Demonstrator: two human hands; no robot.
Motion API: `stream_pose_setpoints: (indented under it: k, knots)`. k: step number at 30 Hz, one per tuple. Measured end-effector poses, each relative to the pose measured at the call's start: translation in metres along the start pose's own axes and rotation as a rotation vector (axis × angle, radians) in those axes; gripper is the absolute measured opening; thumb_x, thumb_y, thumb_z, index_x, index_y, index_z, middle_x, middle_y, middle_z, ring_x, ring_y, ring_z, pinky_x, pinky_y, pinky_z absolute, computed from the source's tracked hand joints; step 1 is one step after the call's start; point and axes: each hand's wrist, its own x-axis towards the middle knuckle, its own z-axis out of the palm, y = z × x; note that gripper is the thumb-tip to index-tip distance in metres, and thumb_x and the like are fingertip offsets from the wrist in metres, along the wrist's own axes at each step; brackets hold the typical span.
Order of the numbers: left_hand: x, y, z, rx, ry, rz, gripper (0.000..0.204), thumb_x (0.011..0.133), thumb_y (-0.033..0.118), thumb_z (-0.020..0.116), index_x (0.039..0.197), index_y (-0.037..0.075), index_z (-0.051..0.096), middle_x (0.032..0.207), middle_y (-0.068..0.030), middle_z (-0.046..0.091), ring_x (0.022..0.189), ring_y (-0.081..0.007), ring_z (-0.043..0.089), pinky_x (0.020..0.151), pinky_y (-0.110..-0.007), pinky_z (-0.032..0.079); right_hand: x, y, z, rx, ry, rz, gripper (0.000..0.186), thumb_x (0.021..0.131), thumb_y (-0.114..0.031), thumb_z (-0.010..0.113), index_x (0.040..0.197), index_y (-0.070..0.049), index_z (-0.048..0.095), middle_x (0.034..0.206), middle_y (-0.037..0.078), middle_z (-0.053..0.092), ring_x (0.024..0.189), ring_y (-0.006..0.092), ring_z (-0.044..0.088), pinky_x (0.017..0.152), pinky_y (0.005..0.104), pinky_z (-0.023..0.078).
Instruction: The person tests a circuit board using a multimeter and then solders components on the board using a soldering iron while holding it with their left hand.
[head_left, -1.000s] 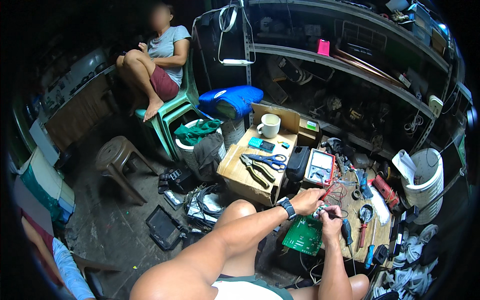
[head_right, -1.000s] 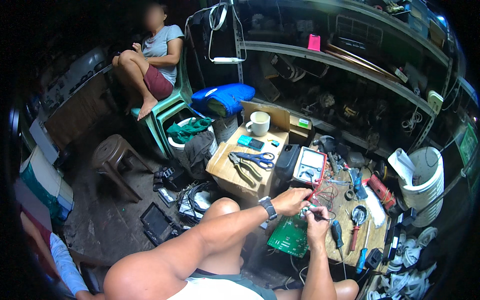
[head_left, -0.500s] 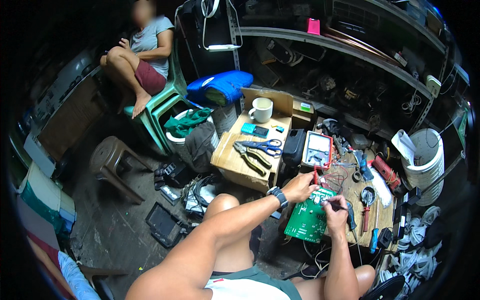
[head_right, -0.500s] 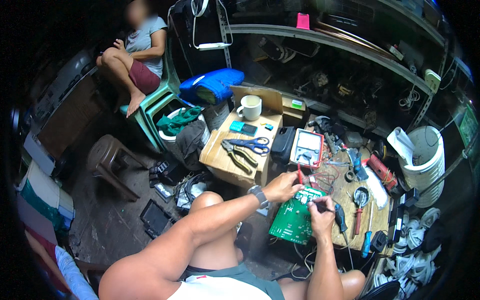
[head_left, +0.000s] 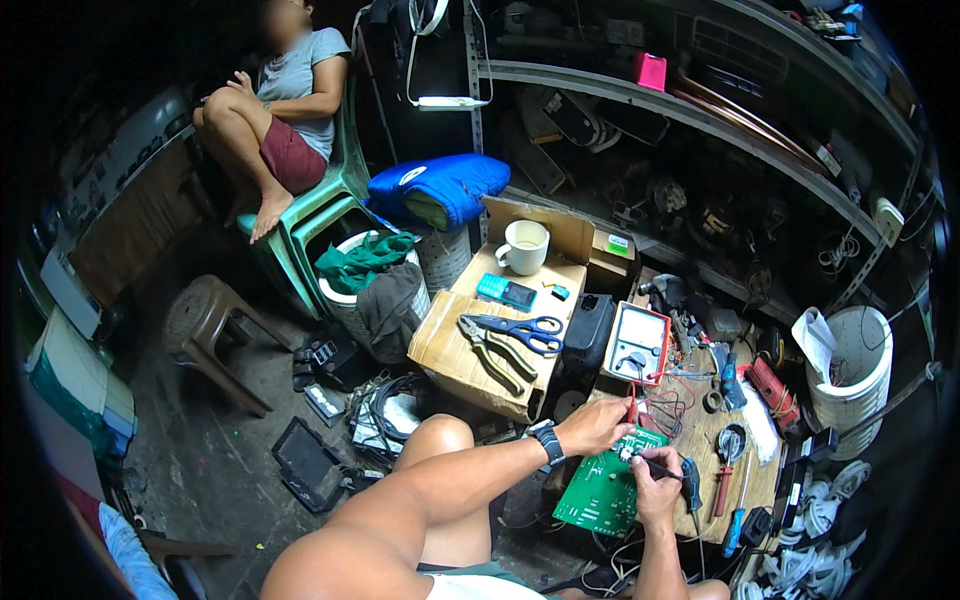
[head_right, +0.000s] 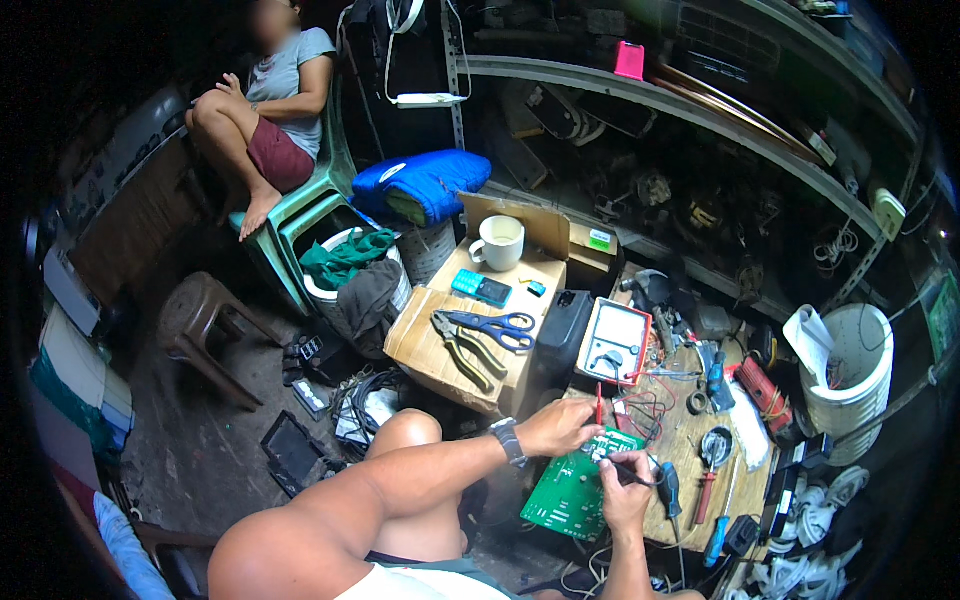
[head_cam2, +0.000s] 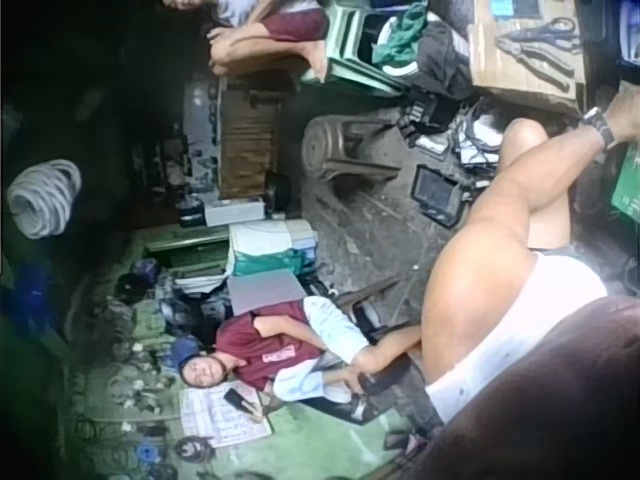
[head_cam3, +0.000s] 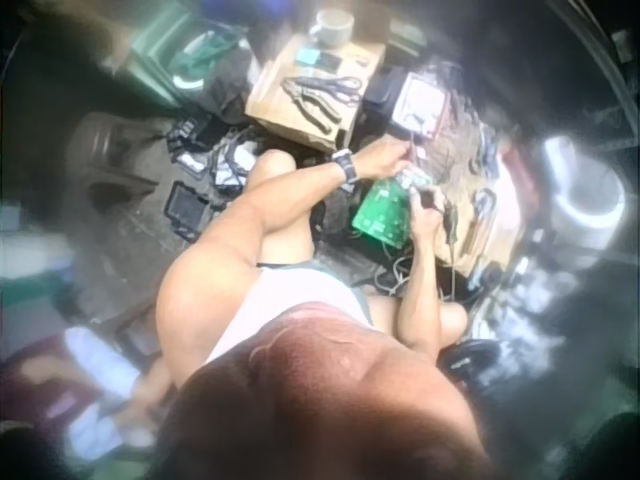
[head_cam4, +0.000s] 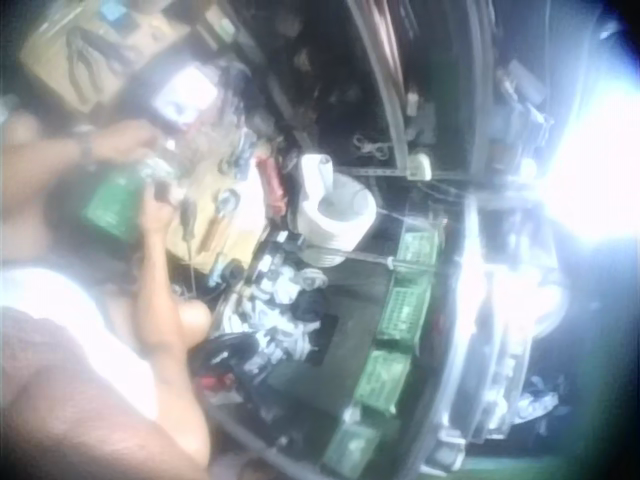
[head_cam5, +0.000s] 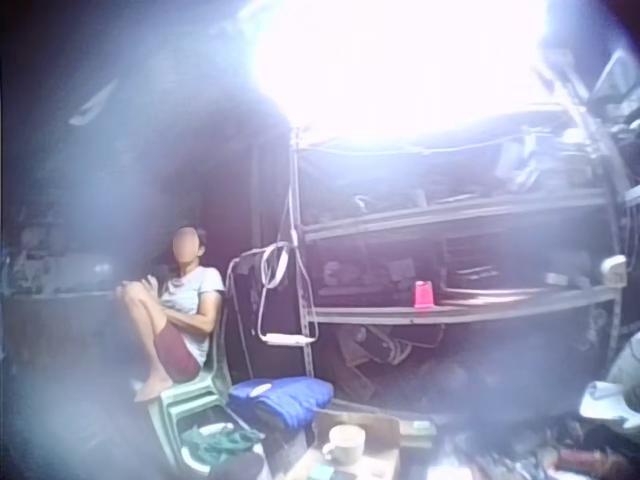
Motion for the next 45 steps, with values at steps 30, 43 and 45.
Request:
stream_pose_setpoints:
  k: [30,43,45]
  knots:
    - [0.004,-0.019,-0.010,-0.146,-0.092,0.050,0.027,0.100,0.023,0.063,0.118,0.003,0.063,0.112,-0.0222,0.069,0.109,-0.0438,0.065,0.093,-0.049,0.052,0.011,0.011,0.006,0.151,-0.079,0.040,0.019,0.091,0.008,0.071,0.102,-0.001,0.059,0.107,0.007,0.064,0.093,0.0114,0.064,0.081,0.0269,0.055]
    - [0.012,-0.017,-0.010,-0.149,-0.147,0.011,0.023,0.097,0.018,0.066,0.115,0.003,0.066,0.114,-0.0219,0.069,0.109,-0.0409,0.066,0.094,-0.047,0.052,0.014,0.014,0.006,0.063,-0.015,-0.015,0.016,0.088,0.004,0.074,0.096,-0.002,0.062,0.097,0.005,0.065,0.090,0.0131,0.064,0.080,0.0284,0.053]
    - [0.015,-0.018,-0.007,-0.152,-0.168,0.010,0.024,0.097,0.019,0.066,0.115,0.003,0.068,0.114,-0.0217,0.070,0.110,-0.0407,0.067,0.095,-0.047,0.051,0.013,0.019,0.002,0.041,0.010,-0.012,0.016,0.087,0.003,0.075,0.095,-0.002,0.062,0.096,0.006,0.065,0.090,0.0148,0.065,0.081,0.0294,0.053]
